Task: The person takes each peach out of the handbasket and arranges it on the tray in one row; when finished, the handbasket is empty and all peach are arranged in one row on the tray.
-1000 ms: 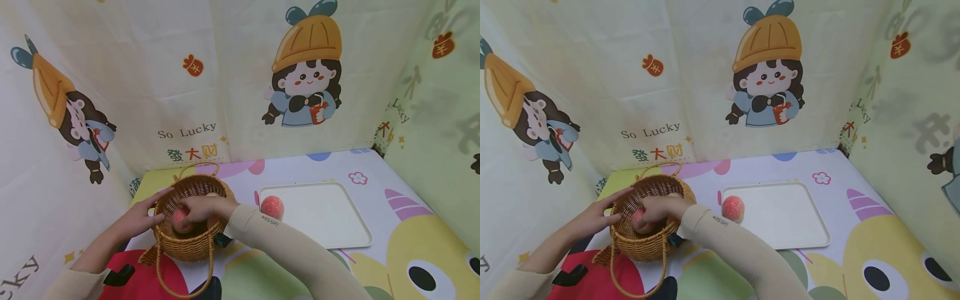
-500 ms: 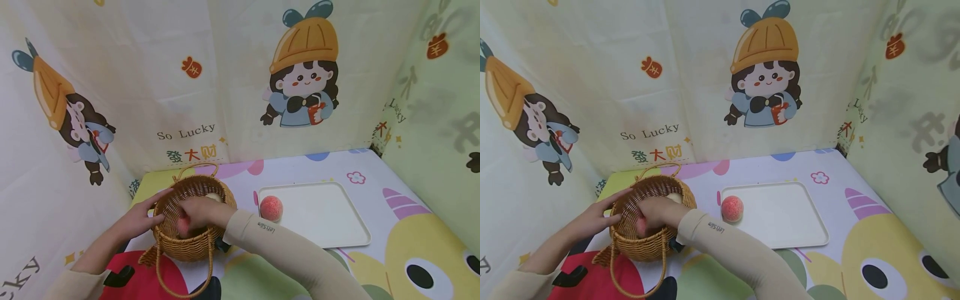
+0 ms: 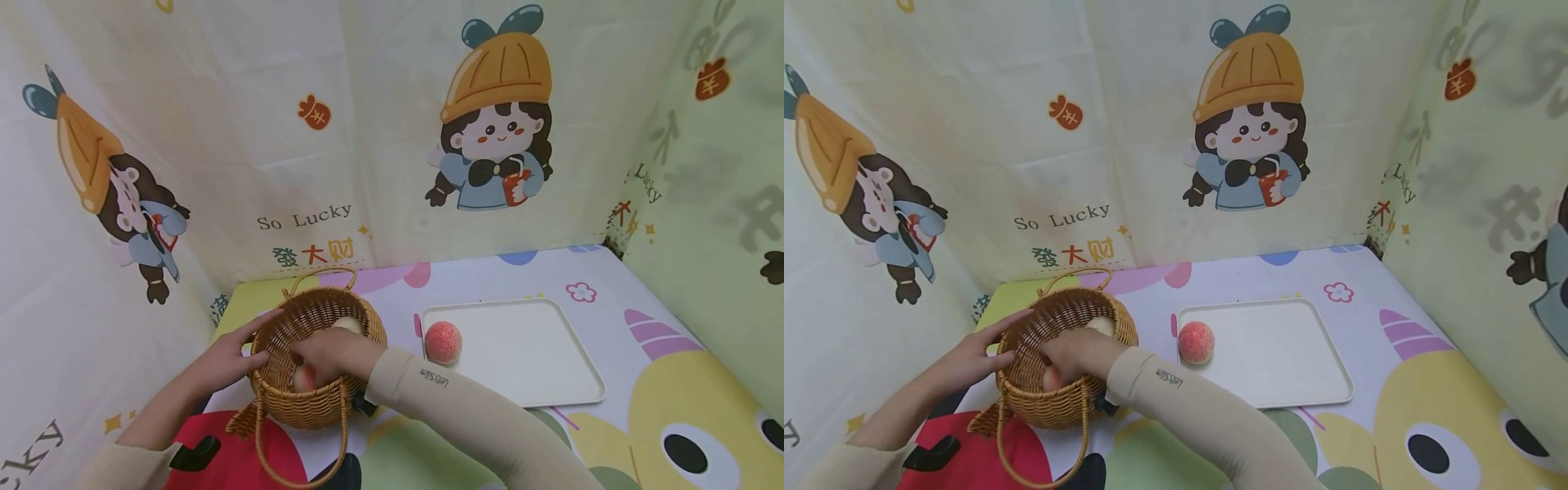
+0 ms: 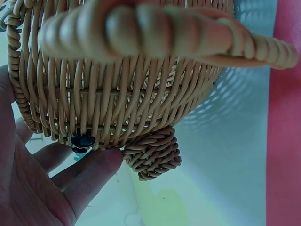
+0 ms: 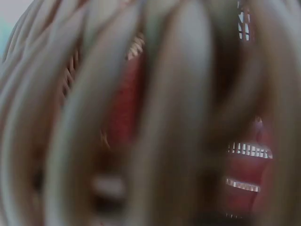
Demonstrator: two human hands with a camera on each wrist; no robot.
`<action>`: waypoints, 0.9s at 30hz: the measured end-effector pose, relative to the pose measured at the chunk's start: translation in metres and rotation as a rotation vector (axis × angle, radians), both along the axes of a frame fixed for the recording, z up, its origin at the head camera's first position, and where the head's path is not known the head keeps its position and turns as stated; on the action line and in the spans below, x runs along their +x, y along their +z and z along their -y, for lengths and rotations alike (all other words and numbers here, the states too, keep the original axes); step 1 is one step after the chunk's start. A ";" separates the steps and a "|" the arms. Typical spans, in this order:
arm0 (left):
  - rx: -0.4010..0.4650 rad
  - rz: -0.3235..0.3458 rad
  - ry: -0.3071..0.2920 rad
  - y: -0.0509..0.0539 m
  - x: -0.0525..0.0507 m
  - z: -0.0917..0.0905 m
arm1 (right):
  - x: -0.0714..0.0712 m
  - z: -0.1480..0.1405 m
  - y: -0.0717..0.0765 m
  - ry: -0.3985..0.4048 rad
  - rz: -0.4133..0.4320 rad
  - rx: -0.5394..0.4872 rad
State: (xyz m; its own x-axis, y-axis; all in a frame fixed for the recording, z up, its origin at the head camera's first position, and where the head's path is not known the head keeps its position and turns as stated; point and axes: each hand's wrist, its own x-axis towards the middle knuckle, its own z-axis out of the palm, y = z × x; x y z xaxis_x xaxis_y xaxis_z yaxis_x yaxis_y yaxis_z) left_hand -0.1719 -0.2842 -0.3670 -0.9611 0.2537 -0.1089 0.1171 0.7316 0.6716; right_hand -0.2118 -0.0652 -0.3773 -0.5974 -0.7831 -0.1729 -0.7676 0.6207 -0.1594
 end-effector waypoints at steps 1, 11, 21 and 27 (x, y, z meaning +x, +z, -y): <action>0.006 0.011 0.005 0.000 0.000 0.000 | 0.000 -0.001 0.000 -0.008 -0.029 0.000; -0.023 0.000 -0.005 -0.002 -0.002 0.002 | -0.018 -0.046 0.028 -0.114 0.005 -0.434; -0.015 -0.028 -0.018 -0.007 -0.003 0.004 | -0.035 -0.147 0.039 -0.255 0.574 -1.076; 0.009 0.008 -0.011 -0.003 -0.004 0.004 | -0.041 -0.223 0.019 -0.455 0.536 -1.062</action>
